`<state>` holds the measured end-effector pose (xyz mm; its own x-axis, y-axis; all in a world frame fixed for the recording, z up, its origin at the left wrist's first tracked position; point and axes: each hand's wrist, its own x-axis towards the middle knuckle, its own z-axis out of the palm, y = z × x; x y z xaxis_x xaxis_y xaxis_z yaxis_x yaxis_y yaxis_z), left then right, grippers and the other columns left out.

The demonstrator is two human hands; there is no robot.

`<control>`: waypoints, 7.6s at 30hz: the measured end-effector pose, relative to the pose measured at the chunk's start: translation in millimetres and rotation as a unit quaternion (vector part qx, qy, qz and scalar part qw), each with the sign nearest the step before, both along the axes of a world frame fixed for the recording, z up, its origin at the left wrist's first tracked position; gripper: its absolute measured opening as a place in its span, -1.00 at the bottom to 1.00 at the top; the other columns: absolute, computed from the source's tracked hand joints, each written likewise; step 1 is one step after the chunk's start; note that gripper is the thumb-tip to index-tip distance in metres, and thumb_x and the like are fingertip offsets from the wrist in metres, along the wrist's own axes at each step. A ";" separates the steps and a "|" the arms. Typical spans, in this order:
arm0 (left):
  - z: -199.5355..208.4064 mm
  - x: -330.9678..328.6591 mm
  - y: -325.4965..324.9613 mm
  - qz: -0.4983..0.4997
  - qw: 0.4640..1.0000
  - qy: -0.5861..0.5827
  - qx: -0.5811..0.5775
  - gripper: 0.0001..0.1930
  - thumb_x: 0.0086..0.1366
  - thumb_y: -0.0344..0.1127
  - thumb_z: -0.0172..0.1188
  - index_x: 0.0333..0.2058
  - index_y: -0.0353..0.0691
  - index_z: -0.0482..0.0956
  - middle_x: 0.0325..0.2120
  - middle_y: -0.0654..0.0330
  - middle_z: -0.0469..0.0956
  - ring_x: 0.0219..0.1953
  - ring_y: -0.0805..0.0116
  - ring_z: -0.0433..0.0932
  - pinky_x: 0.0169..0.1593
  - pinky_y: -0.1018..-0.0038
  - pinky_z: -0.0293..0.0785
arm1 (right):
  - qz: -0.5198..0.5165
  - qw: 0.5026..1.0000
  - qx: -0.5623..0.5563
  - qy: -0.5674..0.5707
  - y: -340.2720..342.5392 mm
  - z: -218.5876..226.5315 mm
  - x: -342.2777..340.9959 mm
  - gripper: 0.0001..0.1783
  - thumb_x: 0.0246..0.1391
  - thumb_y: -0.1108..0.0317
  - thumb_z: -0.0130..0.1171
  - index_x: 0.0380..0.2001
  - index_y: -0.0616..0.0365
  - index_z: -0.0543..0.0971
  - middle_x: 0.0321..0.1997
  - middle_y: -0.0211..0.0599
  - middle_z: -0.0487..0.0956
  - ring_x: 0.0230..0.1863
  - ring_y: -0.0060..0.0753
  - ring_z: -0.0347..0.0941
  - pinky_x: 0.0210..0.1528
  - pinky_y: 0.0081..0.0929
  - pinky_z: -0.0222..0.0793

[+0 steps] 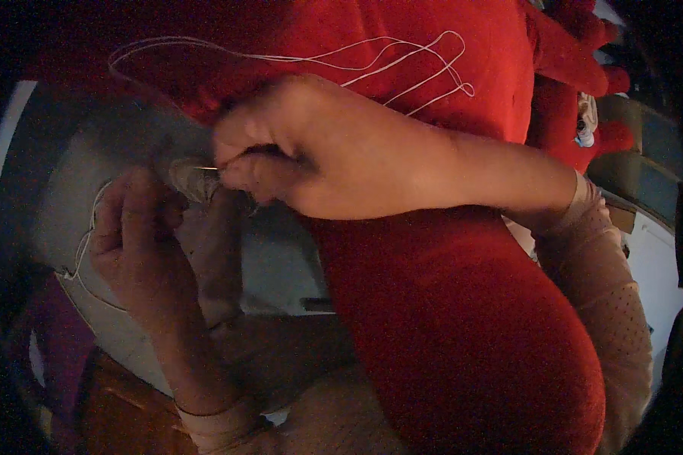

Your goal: The person sews a large red plush toy using a needle and white thread. They repeatedly insert the needle into the fabric, pull the thread through, and adjust the toy's position to continue stitching along seams.

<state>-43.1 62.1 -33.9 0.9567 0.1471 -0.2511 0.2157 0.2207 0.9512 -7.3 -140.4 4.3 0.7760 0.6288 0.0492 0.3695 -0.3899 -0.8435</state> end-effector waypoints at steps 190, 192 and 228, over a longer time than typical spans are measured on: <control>-12.1 24.3 -35.3 -0.267 0.793 -0.324 0.441 -0.89 0.01 -0.37 0.27 -0.43 -0.15 0.58 -0.48 0.21 0.50 -0.34 0.09 0.48 -0.14 0.24 0.31 | 0.325 0.930 -0.120 -0.123 -30.6 -16.2 80.5 -0.88 -0.37 0.59 0.08 -0.66 0.26 0.35 -0.63 -0.10 0.41 -0.47 0.05 0.41 -0.45 -0.15 0.24; -13.2 23.3 -36.0 -0.258 0.803 -0.324 0.430 -0.89 0.01 -0.37 0.27 -0.43 -0.15 0.58 -0.48 0.21 0.50 -0.35 0.09 0.48 -0.15 0.25 0.33 | 0.322 0.933 -0.119 -0.107 -30.7 -15.4 80.2 -0.88 -0.37 0.59 0.08 -0.67 0.26 0.34 -0.64 -0.09 0.40 -0.49 0.05 0.39 -0.45 -0.15 0.23; 1.5 17.5 -39.3 -0.241 0.938 -0.132 0.211 -0.71 -0.05 -0.48 0.35 -0.27 -0.21 0.57 -0.41 0.16 0.54 -0.34 0.29 0.54 -0.24 0.41 0.45 | 0.236 0.969 -0.070 -0.031 -37.6 -13.8 71.4 -0.82 -0.42 0.68 0.03 -0.67 0.30 0.26 -0.69 -0.10 0.27 -0.57 -0.04 0.30 -0.48 -0.24 0.17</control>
